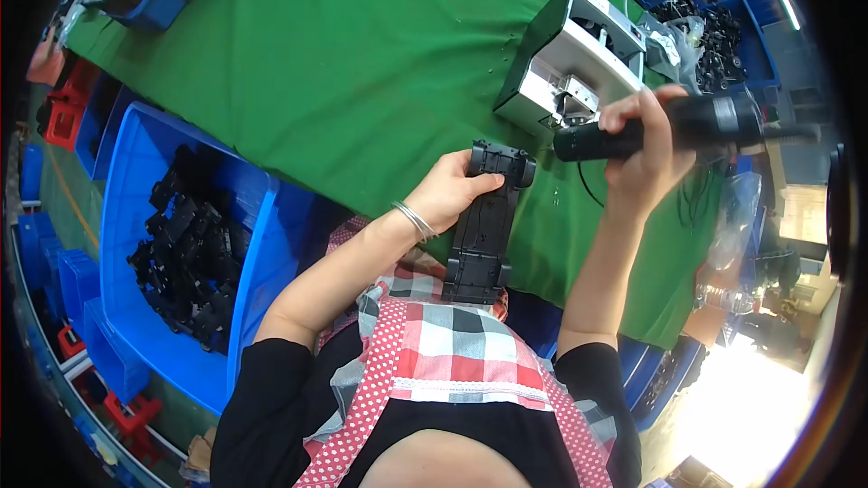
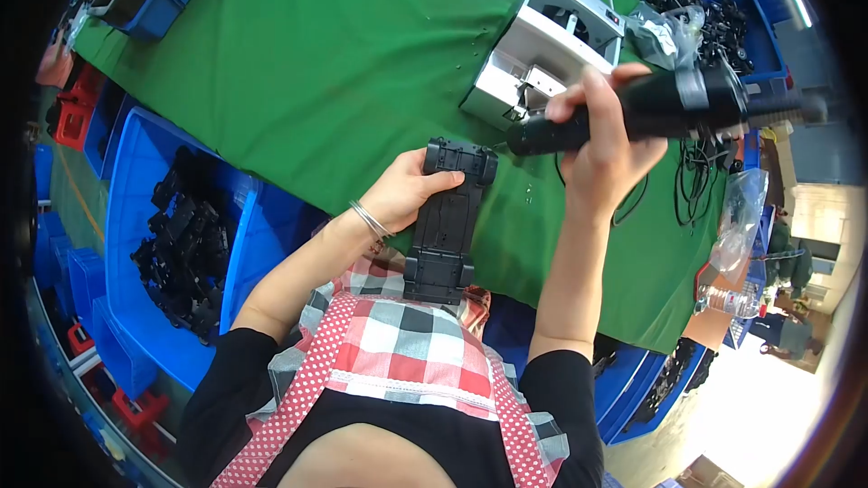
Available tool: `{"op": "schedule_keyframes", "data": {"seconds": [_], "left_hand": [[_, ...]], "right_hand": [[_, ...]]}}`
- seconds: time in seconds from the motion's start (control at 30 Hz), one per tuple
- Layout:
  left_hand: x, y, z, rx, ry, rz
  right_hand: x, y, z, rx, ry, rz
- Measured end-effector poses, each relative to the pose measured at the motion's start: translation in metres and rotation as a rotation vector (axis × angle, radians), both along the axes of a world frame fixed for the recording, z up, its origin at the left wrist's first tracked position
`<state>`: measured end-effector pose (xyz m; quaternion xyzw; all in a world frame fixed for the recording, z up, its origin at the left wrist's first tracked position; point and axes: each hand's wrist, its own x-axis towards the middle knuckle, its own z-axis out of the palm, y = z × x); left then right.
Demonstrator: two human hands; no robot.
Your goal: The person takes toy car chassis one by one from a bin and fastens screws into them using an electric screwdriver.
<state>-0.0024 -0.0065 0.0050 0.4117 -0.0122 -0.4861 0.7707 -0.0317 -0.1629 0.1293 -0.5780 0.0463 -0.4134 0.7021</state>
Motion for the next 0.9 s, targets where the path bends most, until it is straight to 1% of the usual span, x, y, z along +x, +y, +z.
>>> {"op": "schedule_keyframes", "data": {"seconds": [0.07, 0.1, 0.2, 0.3, 0.57, 0.73, 0.9], "left_hand": [[0.001, -0.001, 0.002, -0.001, -0.034, 0.008], [0.001, -0.003, -0.001, 0.003, -0.037, 0.010], [0.003, -0.003, -0.005, 0.008, -0.047, -0.016], [0.001, -0.004, -0.002, 0.015, -0.052, 0.032], [0.001, -0.005, -0.004, 0.035, -0.083, 0.035], [0.001, -0.004, -0.004, 0.027, -0.074, 0.010], [0.002, -0.001, -0.006, 0.053, -0.143, -0.047]], "right_hand": [[-0.011, 0.005, -0.005, 0.042, -0.054, 0.077], [-0.015, 0.009, -0.006, 0.076, -0.056, 0.073], [-0.019, 0.019, -0.012, -0.014, -0.048, 0.058], [-0.019, 0.021, -0.023, -0.037, -0.048, 0.040], [-0.020, 0.024, -0.034, -0.055, -0.026, 0.058], [-0.023, 0.030, -0.032, -0.141, 0.066, 0.042], [-0.025, 0.032, -0.035, -0.155, 0.013, 0.071]]}}
